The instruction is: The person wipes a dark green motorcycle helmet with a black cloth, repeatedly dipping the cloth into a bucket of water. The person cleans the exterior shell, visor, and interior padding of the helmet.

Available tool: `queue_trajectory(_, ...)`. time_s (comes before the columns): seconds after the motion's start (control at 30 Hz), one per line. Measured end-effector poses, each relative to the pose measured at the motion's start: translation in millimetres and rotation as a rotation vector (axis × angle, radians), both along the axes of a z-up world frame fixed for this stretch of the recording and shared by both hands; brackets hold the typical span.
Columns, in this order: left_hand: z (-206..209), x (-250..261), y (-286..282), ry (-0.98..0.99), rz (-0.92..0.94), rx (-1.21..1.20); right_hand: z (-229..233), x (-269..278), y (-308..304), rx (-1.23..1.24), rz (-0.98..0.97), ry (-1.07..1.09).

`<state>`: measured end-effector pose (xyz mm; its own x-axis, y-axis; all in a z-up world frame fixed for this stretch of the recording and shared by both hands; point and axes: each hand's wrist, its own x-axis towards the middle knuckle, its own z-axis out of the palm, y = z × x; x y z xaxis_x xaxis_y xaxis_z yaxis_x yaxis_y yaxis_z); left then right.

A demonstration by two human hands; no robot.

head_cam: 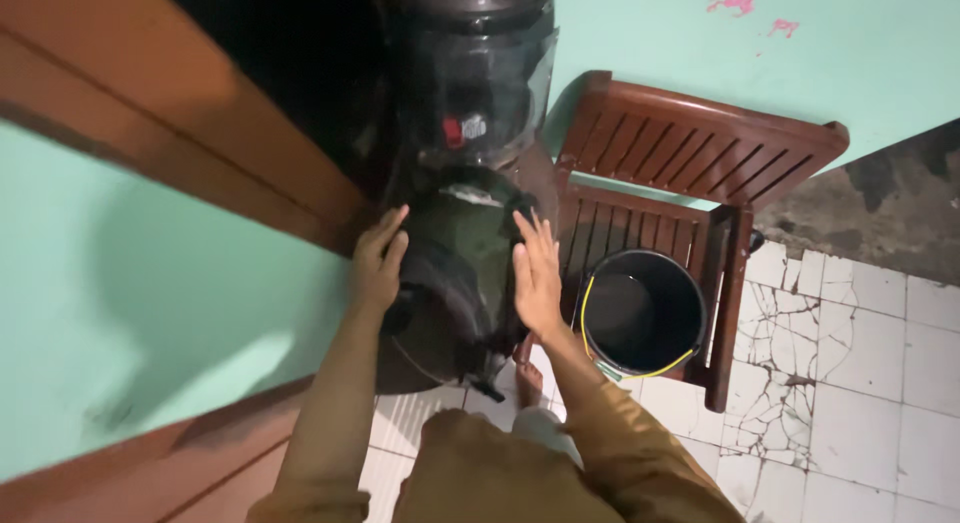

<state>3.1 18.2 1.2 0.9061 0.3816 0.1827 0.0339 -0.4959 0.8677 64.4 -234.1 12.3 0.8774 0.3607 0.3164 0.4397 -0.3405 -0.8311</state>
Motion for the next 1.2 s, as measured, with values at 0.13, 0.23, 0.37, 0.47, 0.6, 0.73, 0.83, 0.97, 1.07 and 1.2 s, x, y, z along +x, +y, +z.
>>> queue_trajectory(0.13, 1, -15, -17, 0.029, 0.399, 0.435, -5, -11, 4, 0.041, 0.03, 0.004)
queue_trajectory(0.23, -21, -59, -71, -0.025, 0.529, 0.117, -3, -19, 12, 0.017, 0.02, -0.038)
queue_trajectory(0.37, -62, -80, -116, -0.131, 0.219, -0.443, -20, -43, 34, -0.056, -0.061, -0.033)
queue_trajectory(0.47, -74, -73, -104, -0.06, 0.185, -1.093, -57, -84, 35, -0.535, 0.142, -0.264)
queue_trajectory(0.6, -56, -60, -98, -0.04, 0.222, -1.221, -62, -110, 10, -0.289, 0.263, -0.431)
queue_trajectory(0.73, -30, -52, -102, -0.004, 0.308, -1.35, -5, -48, 19, -0.218, 0.244, -0.206)
queue_trajectory(0.83, -11, -55, -108, 0.103, 0.284, -1.447, 29, 0, 25, -0.284, 0.11, 0.052)
queue_trajectory(0.97, -4, -50, -98, 0.098, 0.133, -1.608, 32, -82, 9, -0.303, 0.256, -0.254)
queue_trajectory(1.07, -4, -58, -95, 0.139, 0.116, -1.58, 27, -114, -4, -0.35, 0.349, -0.306)
queue_trajectory(1.2, 9, -52, -84, 0.355, 0.213, -1.427, 3, -58, -5, -0.398, 0.156, -0.108)
